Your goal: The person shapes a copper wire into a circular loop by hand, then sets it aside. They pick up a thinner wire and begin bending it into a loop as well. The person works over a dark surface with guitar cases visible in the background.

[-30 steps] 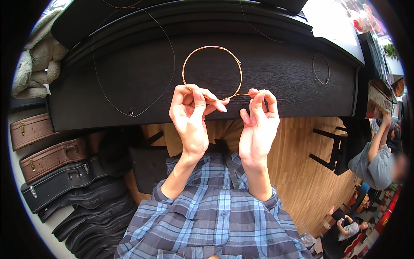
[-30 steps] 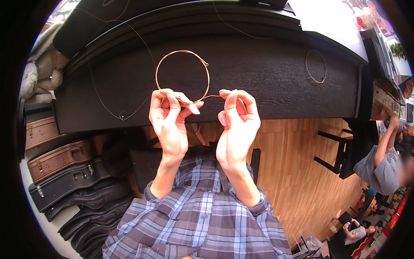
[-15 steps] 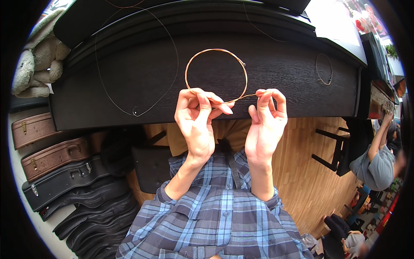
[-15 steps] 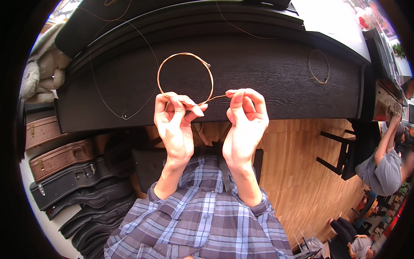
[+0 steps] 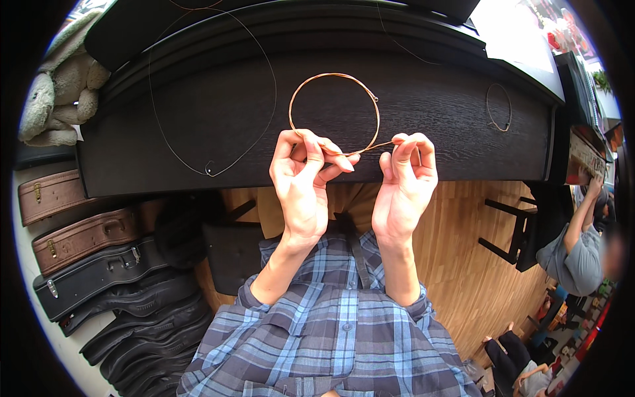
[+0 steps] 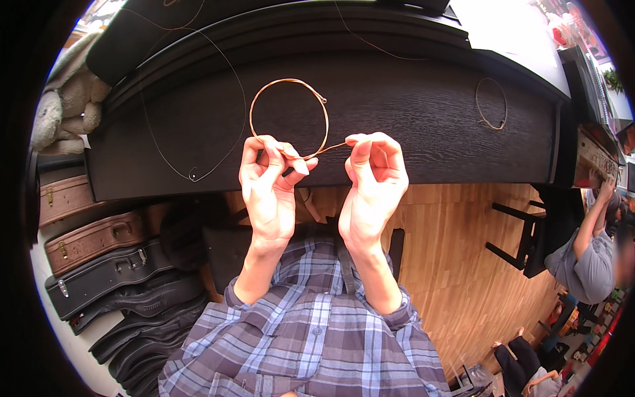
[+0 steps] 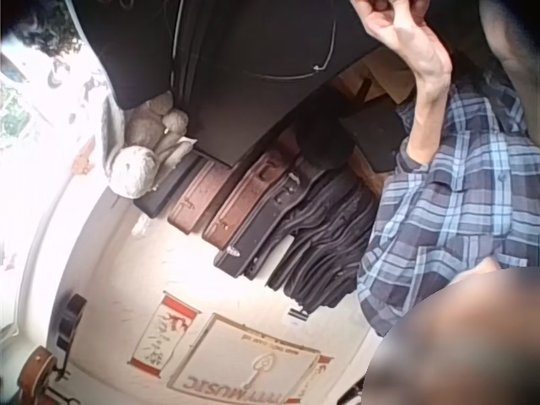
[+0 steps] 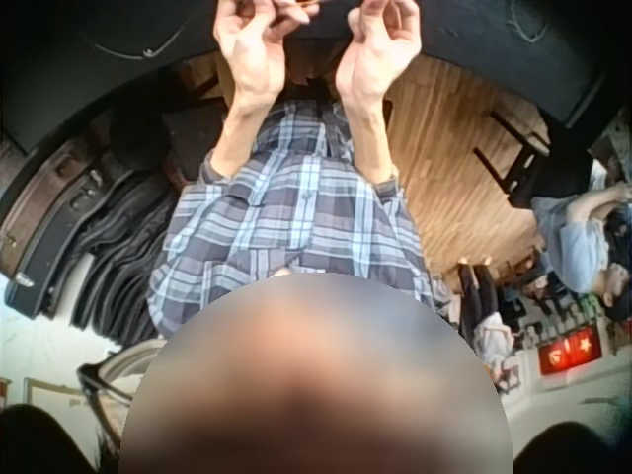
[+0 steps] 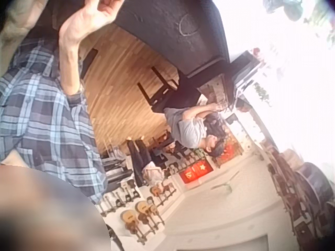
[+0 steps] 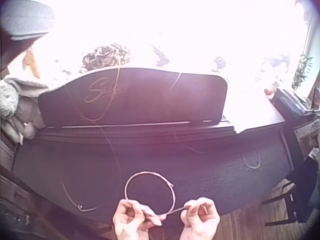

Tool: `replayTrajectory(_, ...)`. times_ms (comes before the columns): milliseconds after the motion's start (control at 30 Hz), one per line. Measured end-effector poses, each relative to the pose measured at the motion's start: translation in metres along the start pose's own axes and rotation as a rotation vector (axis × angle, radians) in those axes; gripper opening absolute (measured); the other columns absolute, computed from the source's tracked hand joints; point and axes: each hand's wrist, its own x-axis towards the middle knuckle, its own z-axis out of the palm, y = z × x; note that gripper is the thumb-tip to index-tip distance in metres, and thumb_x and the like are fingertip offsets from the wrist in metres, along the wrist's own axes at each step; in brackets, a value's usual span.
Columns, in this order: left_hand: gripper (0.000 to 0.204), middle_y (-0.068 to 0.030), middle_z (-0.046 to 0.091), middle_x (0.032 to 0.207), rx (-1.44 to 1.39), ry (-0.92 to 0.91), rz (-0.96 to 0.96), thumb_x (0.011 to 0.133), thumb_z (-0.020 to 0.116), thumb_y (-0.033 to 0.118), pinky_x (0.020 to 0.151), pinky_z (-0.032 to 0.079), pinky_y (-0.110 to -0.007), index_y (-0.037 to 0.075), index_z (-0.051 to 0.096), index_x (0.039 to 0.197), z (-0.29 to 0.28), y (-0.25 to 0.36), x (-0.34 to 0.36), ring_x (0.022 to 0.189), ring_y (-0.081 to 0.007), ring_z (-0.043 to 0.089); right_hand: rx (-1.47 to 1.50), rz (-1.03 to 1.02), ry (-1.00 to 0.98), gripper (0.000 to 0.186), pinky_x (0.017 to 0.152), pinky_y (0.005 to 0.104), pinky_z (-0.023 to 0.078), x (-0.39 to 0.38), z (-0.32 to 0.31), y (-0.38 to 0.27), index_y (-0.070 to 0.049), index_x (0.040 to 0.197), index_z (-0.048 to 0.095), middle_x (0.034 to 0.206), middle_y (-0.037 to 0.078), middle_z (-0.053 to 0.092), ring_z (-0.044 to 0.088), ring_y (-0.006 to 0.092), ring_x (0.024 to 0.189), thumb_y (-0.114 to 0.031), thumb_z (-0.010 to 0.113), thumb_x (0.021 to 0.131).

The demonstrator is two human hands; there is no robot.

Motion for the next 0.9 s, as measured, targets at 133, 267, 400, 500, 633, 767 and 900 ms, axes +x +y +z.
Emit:
replayTrajectory(133, 0.009, -0.0112, 0.065, 0.089, -0.009, -0.001, -0.027, 0.106, 0.051, 0.011, 0.083, 0.065, -0.043, 0.003, 0.051, 0.102, -0.0002, 0.0036, 0.0023, 0.075, -0.0204, 0.072, 0.023, -0.004, -0.017, 0.016, 0.065, 0.0224, 0.038, -0.0011, -0.0031, 0.0002, -0.007, 0.105, 0.064, 0.097, 0.007, 0.071, 0.053, 0.0048, 0.077, -0.015, 0.073, 0.096)
replayTrajectory(267, 0.011, -0.0111, 0.065, 0.089, -0.028, -0.008, -0.058, 0.107, 0.051, 0.013, 0.083, 0.065, -0.043, 0.003, 0.052, 0.101, 0.0008, 0.0056, 0.0038, 0.076, -0.0199, 0.072, 0.094, 0.026, -0.028, 0.015, 0.069, 0.0228, 0.041, -0.0014, -0.0052, -0.0006, -0.007, 0.105, 0.064, 0.098, 0.006, 0.07, 0.055, 0.0058, 0.081, -0.014, 0.073, 0.095)
replayTrajectory(400, 0.011, -0.0112, 0.065, 0.089, -0.049, 0.001, -0.078, 0.107, 0.051, 0.012, 0.083, 0.065, -0.043, 0.003, 0.053, 0.101, -0.0001, 0.0064, 0.004, 0.075, -0.0198, 0.072, 0.12, 0.048, -0.043, 0.015, 0.074, 0.0223, 0.044, -0.0019, -0.0068, -0.0012, -0.007, 0.105, 0.064, 0.099, 0.005, 0.07, 0.057, 0.0065, 0.084, -0.013, 0.073, 0.095)
replayTrajectory(500, 0.011, -0.0113, 0.065, 0.09, -0.038, -0.003, -0.064, 0.107, 0.051, 0.012, 0.083, 0.065, -0.043, 0.003, 0.053, 0.101, -0.0018, 0.0066, 0.0053, 0.075, -0.0199, 0.072, 0.15, 0.066, -0.071, 0.015, 0.078, 0.0225, 0.046, -0.0019, -0.0076, -0.0004, -0.007, 0.106, 0.064, 0.099, 0.005, 0.069, 0.058, 0.0072, 0.086, -0.012, 0.073, 0.095)
replayTrajectory(633, 0.011, -0.0113, 0.065, 0.089, -0.031, -0.003, -0.053, 0.107, 0.052, 0.012, 0.083, 0.065, -0.043, 0.003, 0.054, 0.1, -0.0023, 0.0065, 0.0054, 0.074, -0.0199, 0.072, 0.19, 0.074, -0.097, 0.014, 0.084, 0.0235, 0.047, -0.0031, -0.0085, -0.0004, -0.007, 0.105, 0.063, 0.098, 0.004, 0.068, 0.06, 0.0086, 0.09, -0.009, 0.072, 0.095)
replayTrajectory(767, 0.01, -0.0114, 0.065, 0.088, -0.037, 0.009, -0.052, 0.106, 0.053, 0.012, 0.082, 0.064, -0.043, 0.003, 0.054, 0.1, -0.0028, 0.0064, 0.0063, 0.072, -0.0201, 0.071, 0.215, 0.087, -0.112, 0.013, 0.089, 0.0246, 0.047, -0.0039, -0.0091, -0.0006, -0.006, 0.105, 0.063, 0.099, 0.004, 0.066, 0.061, 0.0102, 0.093, -0.006, 0.071, 0.095)
replayTrajectory(900, 0.011, -0.0117, 0.066, 0.088, -0.042, 0.006, -0.057, 0.106, 0.054, 0.012, 0.081, 0.065, -0.043, 0.003, 0.054, 0.1, -0.0031, 0.0068, 0.0074, 0.07, -0.0208, 0.072, 0.204, 0.07, -0.103, 0.012, 0.092, 0.0255, 0.048, -0.0017, -0.0087, 0.0003, -0.005, 0.105, 0.063, 0.098, 0.005, 0.066, 0.061, 0.011, 0.094, -0.005, 0.07, 0.095)
